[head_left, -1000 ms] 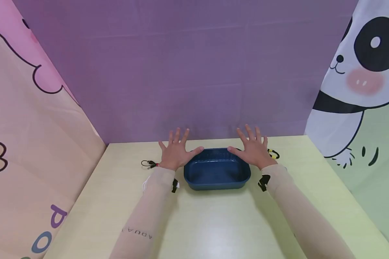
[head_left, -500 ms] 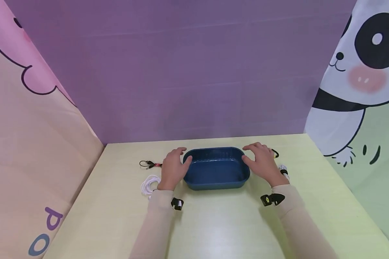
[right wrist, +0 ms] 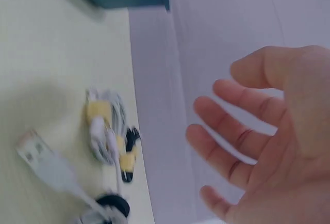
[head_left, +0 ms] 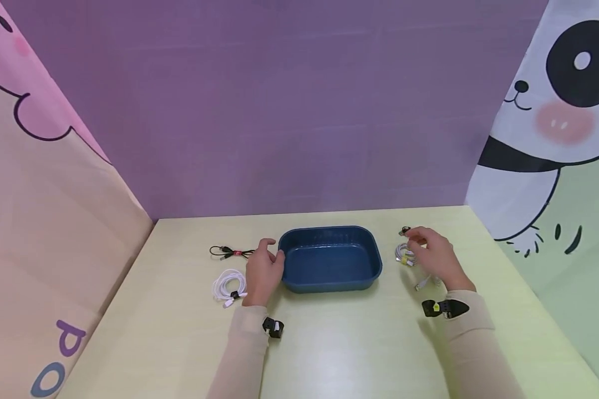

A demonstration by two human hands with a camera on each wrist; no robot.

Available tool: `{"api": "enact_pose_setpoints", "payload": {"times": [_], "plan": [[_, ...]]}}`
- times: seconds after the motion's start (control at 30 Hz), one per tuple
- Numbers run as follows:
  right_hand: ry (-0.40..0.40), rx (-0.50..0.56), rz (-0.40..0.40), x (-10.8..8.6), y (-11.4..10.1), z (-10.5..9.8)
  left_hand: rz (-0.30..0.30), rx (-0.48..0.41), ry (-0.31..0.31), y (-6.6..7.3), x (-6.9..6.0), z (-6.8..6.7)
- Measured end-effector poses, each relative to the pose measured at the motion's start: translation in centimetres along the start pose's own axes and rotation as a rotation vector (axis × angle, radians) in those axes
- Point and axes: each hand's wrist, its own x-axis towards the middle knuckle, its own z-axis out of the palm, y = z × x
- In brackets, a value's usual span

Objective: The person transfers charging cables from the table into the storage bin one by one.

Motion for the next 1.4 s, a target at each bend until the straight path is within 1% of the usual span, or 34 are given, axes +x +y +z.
{"api": "enact_pose_setpoints", "payload": {"times": [0.13,0.27,0.37,0.5,0.6,0.73,0.9,1.07,1.23,1.4], "plan": [[-0.051,-0.021,0.092,0.0,1.0,-1.0,-0.044,-0.032,-0.012,-0.2,-0.8,0.0],[-0.115,-0.046,0.176,-0.3,2.4,-2.0,-0.064,-0.051,-0.021,0.0,-1.3,0.2],[-0.165,-0.057,0.248,-0.6,3.4,-2.3,-0.059,-0.065,-0.023,0.1,-1.5,0.2],[-0.183,-0.069,0.307,-1.2,4.6,-2.3,-0.035,-0.084,-0.026,0.2,-1.8,0.4],[-0.185,-0.079,0.328,-1.6,5.2,-2.3,-0.03,-0.076,-0.035,0.2,-2.0,0.5],[-0.199,-0.068,0.359,-2.1,5.6,-2.2,-0.044,-0.058,-0.052,0.3,-2.3,0.5],[-0.253,-0.049,0.398,-2.2,6.0,-1.9,-0.055,-0.046,-0.071,0.1,-2.4,0.2],[-0.288,-0.063,0.431,-2.5,6.6,-1.8,-0.052,-0.051,-0.084,-0.3,-2.5,0.3],[-0.285,-0.078,0.434,-2.9,7.1,-1.7,-0.057,-0.073,-0.105,-0.6,-2.6,0.7],[-0.257,-0.081,0.402,-2.5,7.2,-1.9,-0.023,-0.086,-0.084,-0.8,-2.0,0.8]]}}
